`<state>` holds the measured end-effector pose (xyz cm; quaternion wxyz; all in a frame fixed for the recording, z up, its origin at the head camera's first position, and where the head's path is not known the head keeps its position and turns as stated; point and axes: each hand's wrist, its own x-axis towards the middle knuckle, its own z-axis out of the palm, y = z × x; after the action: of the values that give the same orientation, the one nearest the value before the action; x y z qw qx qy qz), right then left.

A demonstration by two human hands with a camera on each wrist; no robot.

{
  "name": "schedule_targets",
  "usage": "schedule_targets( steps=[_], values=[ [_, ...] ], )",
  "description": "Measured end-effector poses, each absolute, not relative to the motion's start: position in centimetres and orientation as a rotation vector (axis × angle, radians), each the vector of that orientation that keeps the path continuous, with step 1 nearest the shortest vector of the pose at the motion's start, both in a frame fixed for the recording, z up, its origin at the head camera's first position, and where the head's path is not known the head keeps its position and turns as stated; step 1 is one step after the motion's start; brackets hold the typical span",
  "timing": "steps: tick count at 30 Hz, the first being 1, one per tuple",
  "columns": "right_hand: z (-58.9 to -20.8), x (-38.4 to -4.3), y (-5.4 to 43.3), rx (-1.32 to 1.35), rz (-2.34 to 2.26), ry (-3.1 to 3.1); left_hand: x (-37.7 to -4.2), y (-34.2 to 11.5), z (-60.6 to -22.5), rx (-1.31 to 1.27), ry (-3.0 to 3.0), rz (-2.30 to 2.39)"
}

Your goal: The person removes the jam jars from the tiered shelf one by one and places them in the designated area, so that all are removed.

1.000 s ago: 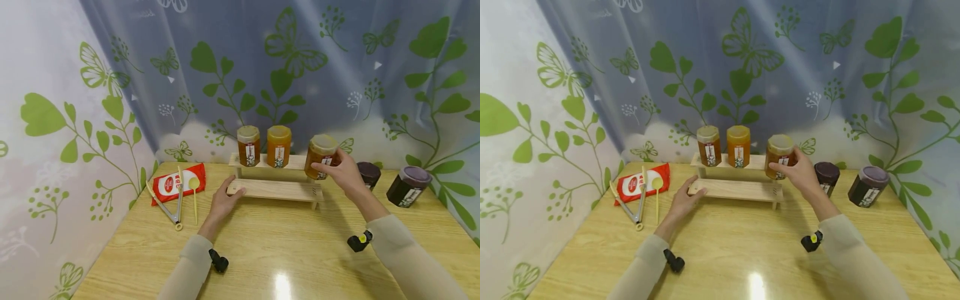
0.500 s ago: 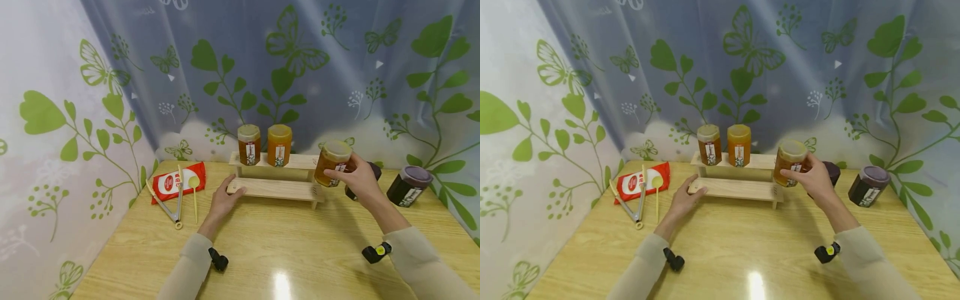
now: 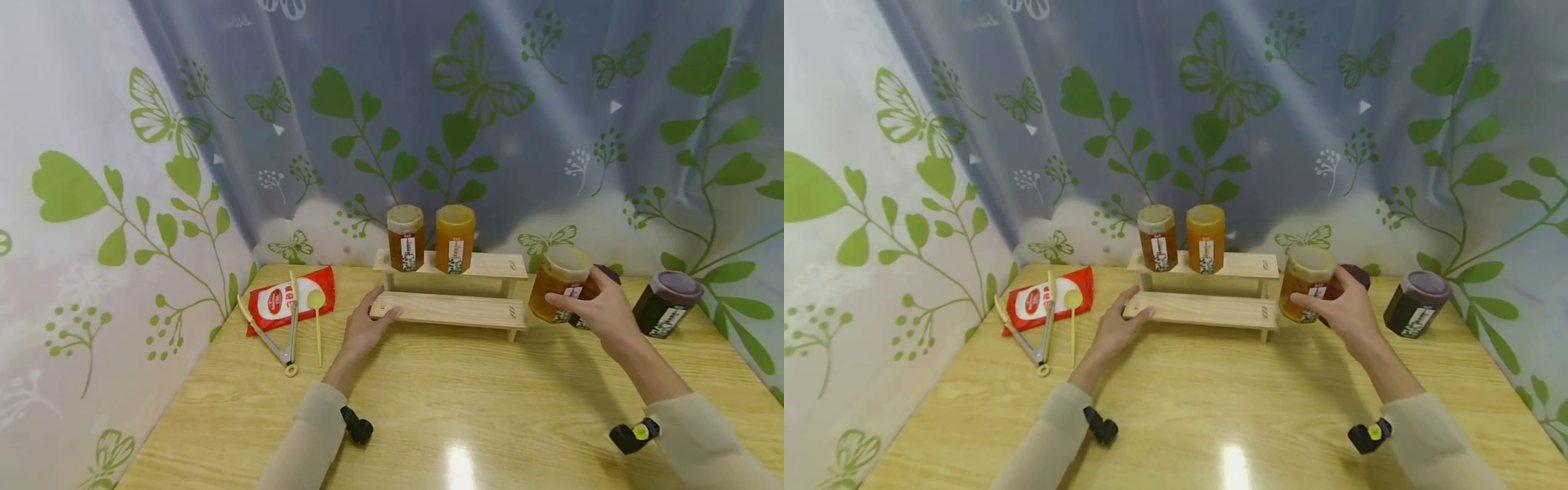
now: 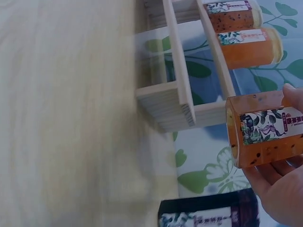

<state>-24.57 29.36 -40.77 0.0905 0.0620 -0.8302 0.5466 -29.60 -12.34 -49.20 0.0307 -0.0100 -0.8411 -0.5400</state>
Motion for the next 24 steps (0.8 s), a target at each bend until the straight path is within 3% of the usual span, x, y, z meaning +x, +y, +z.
schedule_targets(
  steps=[24],
  values=[
    [-45.1, -20.3, 35.2, 0.009, 1.596, -2.531, -29.6, -12.4, -49.3, -0.030, -2.588, -1.673]
  ],
)
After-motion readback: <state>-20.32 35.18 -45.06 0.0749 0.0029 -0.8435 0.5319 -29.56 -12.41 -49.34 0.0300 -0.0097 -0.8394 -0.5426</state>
